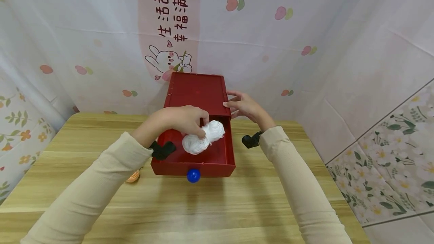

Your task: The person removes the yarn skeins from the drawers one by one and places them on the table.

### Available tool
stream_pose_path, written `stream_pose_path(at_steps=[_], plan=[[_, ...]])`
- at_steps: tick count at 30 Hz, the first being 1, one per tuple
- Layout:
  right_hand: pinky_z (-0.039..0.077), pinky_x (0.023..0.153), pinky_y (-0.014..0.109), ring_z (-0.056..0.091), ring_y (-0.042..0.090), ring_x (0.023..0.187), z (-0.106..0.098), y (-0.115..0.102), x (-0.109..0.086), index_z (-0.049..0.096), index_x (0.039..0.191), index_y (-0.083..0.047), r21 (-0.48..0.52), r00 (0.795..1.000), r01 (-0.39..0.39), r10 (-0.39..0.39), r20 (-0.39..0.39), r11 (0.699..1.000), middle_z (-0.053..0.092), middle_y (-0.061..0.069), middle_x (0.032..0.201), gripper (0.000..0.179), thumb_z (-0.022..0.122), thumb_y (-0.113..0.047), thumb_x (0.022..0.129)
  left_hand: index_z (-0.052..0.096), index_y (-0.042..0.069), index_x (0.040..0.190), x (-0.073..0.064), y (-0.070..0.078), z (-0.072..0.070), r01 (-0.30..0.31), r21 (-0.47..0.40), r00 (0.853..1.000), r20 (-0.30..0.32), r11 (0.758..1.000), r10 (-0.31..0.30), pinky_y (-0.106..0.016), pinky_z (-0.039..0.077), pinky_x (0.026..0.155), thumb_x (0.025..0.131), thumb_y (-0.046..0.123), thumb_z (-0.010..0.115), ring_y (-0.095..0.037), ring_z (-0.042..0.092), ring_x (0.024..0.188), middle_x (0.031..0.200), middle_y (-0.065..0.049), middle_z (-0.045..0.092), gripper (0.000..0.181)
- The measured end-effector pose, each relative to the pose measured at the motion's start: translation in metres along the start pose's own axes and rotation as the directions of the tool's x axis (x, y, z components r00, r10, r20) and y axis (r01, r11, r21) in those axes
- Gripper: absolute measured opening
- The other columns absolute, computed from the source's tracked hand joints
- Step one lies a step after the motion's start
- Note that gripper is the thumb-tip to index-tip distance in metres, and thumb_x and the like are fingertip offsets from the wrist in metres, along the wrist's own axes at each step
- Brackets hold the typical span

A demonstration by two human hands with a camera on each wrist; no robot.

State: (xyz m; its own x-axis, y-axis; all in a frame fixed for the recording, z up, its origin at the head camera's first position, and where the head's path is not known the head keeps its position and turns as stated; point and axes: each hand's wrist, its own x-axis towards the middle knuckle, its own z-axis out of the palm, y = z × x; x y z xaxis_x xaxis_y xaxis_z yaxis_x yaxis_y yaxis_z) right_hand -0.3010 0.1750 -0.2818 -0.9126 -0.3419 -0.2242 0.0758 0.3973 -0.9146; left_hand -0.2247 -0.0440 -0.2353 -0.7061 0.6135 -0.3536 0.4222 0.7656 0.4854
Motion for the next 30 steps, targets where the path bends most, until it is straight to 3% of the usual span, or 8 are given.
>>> stream_pose_path(at_steps=[7,15,23,30], plan=[[0.056,0.073,0.033,0.056,0.037,0.105,0.001,-0.001,-0.001,0.022,0.148,-0.012,0.002,1.000,-0.010,0.010,-0.001,1.000,0.040,0.020,0.136,0.063,0.054,-0.013,0.094,0.058,0.006,0.109,-0.017,-0.011,0.003,-0.090,-0.085,0.985,-0.157,0.992,0.076,-0.024,0.051,0.066,0.082,0.019,0.067,-0.020,0.055,0.086,0.094,-0.010,0.061,0.031],[0.056,0.074,0.034,0.054,0.039,0.108,0.001,0.001,-0.001,0.022,0.148,-0.012,0.008,1.000,-0.003,0.003,0.015,1.000,0.039,0.021,0.137,0.064,0.055,-0.013,0.094,0.061,0.004,0.106,-0.049,-0.027,0.008,-0.137,-0.212,0.951,-0.303,0.968,0.068,-0.025,0.050,0.067,0.083,0.016,0.067,-0.019,0.056,0.082,0.088,-0.008,0.061,0.026],[0.055,0.078,0.037,0.054,0.037,0.107,-0.001,0.002,0.000,0.022,0.148,-0.013,-0.004,1.000,-0.001,0.001,0.018,1.000,0.039,0.020,0.138,0.063,0.054,-0.015,0.094,0.060,0.005,0.114,-0.083,-0.048,0.018,-0.096,-0.229,0.903,-0.430,0.969,-0.012,-0.028,0.050,0.071,0.086,0.020,0.064,-0.020,0.057,0.088,0.096,-0.008,0.062,0.032],[0.055,0.076,0.036,0.056,0.034,0.103,-0.003,0.003,0.000,0.022,0.148,-0.013,-0.008,1.000,0.004,-0.004,0.014,1.000,0.039,0.021,0.138,0.064,0.054,-0.015,0.094,0.058,0.006,0.118,-0.102,-0.082,0.032,-0.041,-0.266,0.852,-0.512,0.963,-0.105,-0.029,0.048,0.072,0.089,0.023,0.061,-0.023,0.056,0.094,0.103,-0.009,0.062,0.034]])
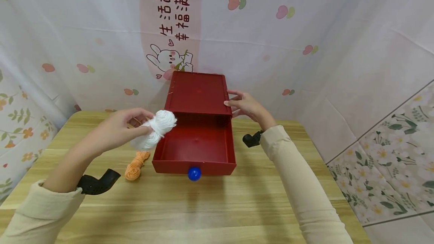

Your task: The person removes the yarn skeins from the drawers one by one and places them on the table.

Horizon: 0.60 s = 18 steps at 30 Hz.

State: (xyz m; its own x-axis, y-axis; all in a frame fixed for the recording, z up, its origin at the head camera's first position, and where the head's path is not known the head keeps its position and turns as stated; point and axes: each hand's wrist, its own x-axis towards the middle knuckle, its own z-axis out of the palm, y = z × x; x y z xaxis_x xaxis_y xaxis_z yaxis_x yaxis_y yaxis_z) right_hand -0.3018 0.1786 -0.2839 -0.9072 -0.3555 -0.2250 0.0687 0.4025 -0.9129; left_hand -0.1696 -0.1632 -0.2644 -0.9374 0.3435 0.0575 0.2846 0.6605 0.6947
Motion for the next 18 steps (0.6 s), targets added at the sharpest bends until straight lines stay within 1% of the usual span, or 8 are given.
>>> stream_pose_path(at_steps=[4,7,11,15,18], plan=[[0.055,0.073,0.033,0.057,0.034,0.103,-0.001,0.000,0.000,0.021,0.148,-0.013,0.005,1.000,-0.001,0.001,-0.001,1.000,0.039,0.020,0.138,0.063,0.054,-0.014,0.094,0.057,0.004,0.119,-0.008,-0.024,-0.001,0.033,0.012,0.997,-0.073,0.999,-0.032,-0.024,0.047,0.068,0.090,0.023,0.061,-0.019,0.055,0.090,0.104,-0.011,0.061,0.034],[0.055,0.072,0.033,0.057,0.035,0.104,-0.001,0.000,-0.001,0.022,0.148,-0.014,0.013,1.000,0.000,0.000,0.000,1.000,0.039,0.020,0.138,0.063,0.054,-0.014,0.094,0.056,0.003,0.120,-0.016,-0.042,0.000,0.069,0.003,0.991,-0.117,0.998,-0.068,-0.020,0.047,0.066,0.090,0.023,0.061,-0.009,0.053,0.086,0.106,-0.014,0.060,0.037],[0.055,0.076,0.036,0.058,0.033,0.102,0.001,0.000,-0.001,0.022,0.148,-0.014,0.016,1.000,-0.002,0.002,0.001,1.000,0.039,0.020,0.139,0.064,0.054,-0.015,0.094,0.053,0.002,0.124,-0.025,-0.065,0.003,0.131,-0.032,0.980,-0.146,0.991,-0.135,-0.019,0.046,0.065,0.091,0.028,0.060,0.004,0.050,0.081,0.106,-0.012,0.058,0.043],[0.055,0.074,0.034,0.059,0.030,0.099,0.000,-0.001,-0.001,0.022,0.148,-0.014,0.014,1.000,-0.002,0.002,0.001,1.000,0.040,0.020,0.138,0.063,0.054,-0.015,0.094,0.051,0.000,0.125,-0.030,-0.086,0.009,0.171,-0.056,0.968,-0.178,0.984,-0.179,-0.018,0.045,0.062,0.092,0.030,0.058,0.008,0.049,0.077,0.099,-0.007,0.057,0.045],[0.055,0.071,0.031,0.058,0.032,0.100,0.000,-0.001,-0.001,0.022,0.148,-0.014,0.021,1.000,-0.001,0.001,0.001,1.000,0.040,0.020,0.137,0.063,0.054,-0.014,0.094,0.050,-0.003,0.126,-0.029,-0.104,0.016,0.206,-0.082,0.959,-0.180,0.975,-0.218,-0.017,0.046,0.062,0.092,0.031,0.057,0.010,0.048,0.077,0.100,-0.010,0.057,0.048]])
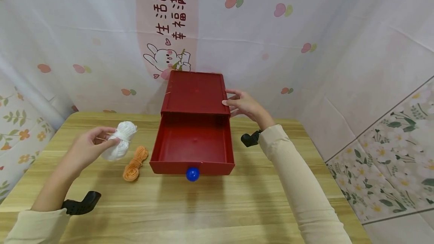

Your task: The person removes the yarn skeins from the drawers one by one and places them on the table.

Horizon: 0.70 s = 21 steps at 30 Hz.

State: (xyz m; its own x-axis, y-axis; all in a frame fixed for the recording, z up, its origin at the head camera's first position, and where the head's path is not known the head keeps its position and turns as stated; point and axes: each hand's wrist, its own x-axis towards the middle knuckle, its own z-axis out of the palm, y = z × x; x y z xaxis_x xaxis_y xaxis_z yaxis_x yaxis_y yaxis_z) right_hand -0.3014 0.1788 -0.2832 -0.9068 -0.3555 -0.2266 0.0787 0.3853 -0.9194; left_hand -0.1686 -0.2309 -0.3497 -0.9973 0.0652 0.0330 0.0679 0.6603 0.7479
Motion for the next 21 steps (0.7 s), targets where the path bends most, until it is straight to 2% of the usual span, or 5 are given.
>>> stream_pose_path(at_steps=[2,5,7,9,21], plan=[[0.055,0.070,0.031,0.057,0.033,0.100,0.000,0.000,0.000,0.022,0.148,-0.014,0.003,1.000,-0.003,0.003,-0.001,1.000,0.040,0.019,0.137,0.064,0.055,-0.014,0.094,0.048,-0.004,0.128,0.002,-0.011,0.005,0.039,-0.005,0.999,0.010,0.999,-0.039,-0.017,0.046,0.062,0.093,0.032,0.056,0.002,0.053,0.083,0.105,-0.015,0.057,0.051],[0.055,0.071,0.031,0.056,0.035,0.102,0.000,0.000,0.001,0.022,0.148,-0.014,-0.001,1.000,-0.009,0.009,-0.005,1.000,0.040,0.019,0.137,0.064,0.055,-0.015,0.094,0.045,-0.006,0.130,0.004,-0.027,0.012,0.095,-0.007,0.995,0.024,0.995,-0.095,-0.019,0.046,0.064,0.093,0.034,0.054,-0.022,0.058,0.096,0.112,-0.024,0.055,0.055],[0.055,0.073,0.033,0.055,0.036,0.104,0.000,0.000,0.002,0.022,0.148,-0.014,-0.004,1.000,-0.011,0.011,-0.007,1.000,0.040,0.019,0.137,0.063,0.055,-0.015,0.094,0.044,-0.007,0.130,0.005,-0.037,0.017,0.122,-0.007,0.992,0.033,0.993,-0.121,-0.021,0.046,0.065,0.094,0.035,0.053,-0.038,0.054,0.103,0.115,-0.028,0.052,0.057],[0.055,0.073,0.034,0.054,0.037,0.106,0.000,0.000,0.002,0.022,0.148,-0.014,-0.008,1.000,-0.011,0.011,-0.005,1.000,0.039,0.019,0.138,0.064,0.054,-0.015,0.094,0.042,-0.009,0.131,0.005,-0.045,0.020,0.149,-0.014,0.988,0.045,0.989,-0.148,-0.023,0.046,0.065,0.094,0.035,0.052,-0.044,0.050,0.107,0.117,-0.032,0.050,0.058],[0.055,0.071,0.032,0.055,0.037,0.106,0.000,0.000,0.001,0.022,0.148,-0.014,0.000,1.000,-0.008,0.008,-0.005,1.000,0.039,0.019,0.138,0.064,0.054,-0.015,0.094,0.037,-0.013,0.130,0.005,-0.080,0.038,0.287,-0.054,0.952,0.129,0.956,-0.278,-0.025,0.048,0.061,0.094,0.033,0.052,-0.014,0.052,0.081,0.103,-0.025,0.052,0.060]])
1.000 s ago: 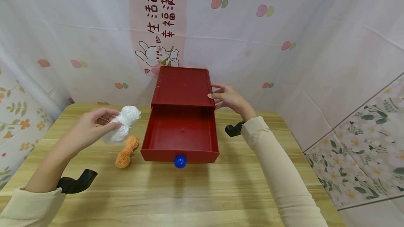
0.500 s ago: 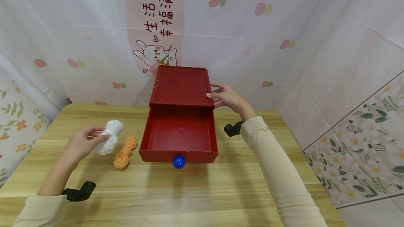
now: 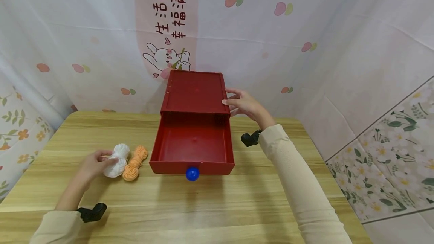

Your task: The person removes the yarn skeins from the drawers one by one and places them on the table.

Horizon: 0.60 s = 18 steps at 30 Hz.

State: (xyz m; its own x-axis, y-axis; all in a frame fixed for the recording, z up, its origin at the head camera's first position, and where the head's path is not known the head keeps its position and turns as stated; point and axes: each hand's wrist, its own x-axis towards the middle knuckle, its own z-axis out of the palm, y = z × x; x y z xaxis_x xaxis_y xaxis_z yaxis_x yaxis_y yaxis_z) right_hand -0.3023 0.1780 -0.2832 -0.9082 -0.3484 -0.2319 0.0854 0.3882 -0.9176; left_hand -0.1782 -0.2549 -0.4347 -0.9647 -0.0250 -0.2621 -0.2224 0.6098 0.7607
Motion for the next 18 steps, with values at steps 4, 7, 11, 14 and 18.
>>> stream_pose_path(at_steps=[4,7,11,14,18], plan=[[0.055,0.072,0.032,0.058,0.032,0.100,0.000,0.000,0.001,0.021,0.148,-0.014,-0.005,1.000,0.000,0.000,0.003,1.000,0.039,0.019,0.138,0.064,0.054,-0.015,0.094,0.037,-0.014,0.129,0.001,-0.004,0.007,0.022,-0.015,1.000,0.005,1.000,-0.022,-0.025,0.047,0.062,0.094,0.033,0.052,-0.017,0.051,0.082,0.104,-0.026,0.050,0.061],[0.055,0.076,0.036,0.058,0.031,0.100,-0.001,0.001,0.001,0.021,0.148,-0.014,-0.006,1.000,0.001,-0.001,0.003,1.000,0.039,0.019,0.138,0.064,0.055,-0.016,0.094,0.037,-0.014,0.129,0.002,-0.005,0.012,0.040,-0.028,0.999,0.010,0.999,-0.040,-0.026,0.047,0.063,0.093,0.034,0.053,-0.017,0.051,0.082,0.105,-0.025,0.050,0.062],[0.054,0.079,0.039,0.056,0.036,0.105,-0.001,0.000,0.001,0.021,0.149,-0.014,-0.008,1.000,0.002,-0.002,0.008,1.000,0.039,0.019,0.138,0.064,0.054,-0.015,0.094,0.034,-0.015,0.130,0.002,-0.004,0.016,0.042,-0.055,0.999,0.034,0.998,-0.041,-0.026,0.051,0.065,0.094,0.033,0.053,-0.012,0.053,0.079,0.107,-0.027,0.050,0.062],[0.055,0.078,0.038,0.055,0.038,0.106,-0.001,0.000,0.001,0.022,0.148,-0.014,-0.005,1.000,0.003,-0.003,0.003,1.000,0.040,0.019,0.138,0.064,0.054,-0.015,0.094,0.032,-0.016,0.131,0.001,-0.002,0.017,0.031,-0.061,0.998,0.060,0.998,-0.028,-0.025,0.052,0.066,0.095,0.032,0.051,-0.011,0.054,0.081,0.111,-0.031,0.049,0.063],[0.055,0.076,0.037,0.056,0.038,0.105,-0.001,0.001,0.001,0.023,0.148,-0.014,-0.001,1.000,0.005,-0.005,-0.001,1.000,0.041,0.019,0.138,0.063,0.055,-0.015,0.093,0.030,-0.016,0.131,0.002,-0.001,0.019,0.038,-0.055,0.997,0.072,0.998,-0.034,-0.025,0.051,0.065,0.095,0.032,0.050,-0.013,0.053,0.083,0.111,-0.031,0.048,0.063]])
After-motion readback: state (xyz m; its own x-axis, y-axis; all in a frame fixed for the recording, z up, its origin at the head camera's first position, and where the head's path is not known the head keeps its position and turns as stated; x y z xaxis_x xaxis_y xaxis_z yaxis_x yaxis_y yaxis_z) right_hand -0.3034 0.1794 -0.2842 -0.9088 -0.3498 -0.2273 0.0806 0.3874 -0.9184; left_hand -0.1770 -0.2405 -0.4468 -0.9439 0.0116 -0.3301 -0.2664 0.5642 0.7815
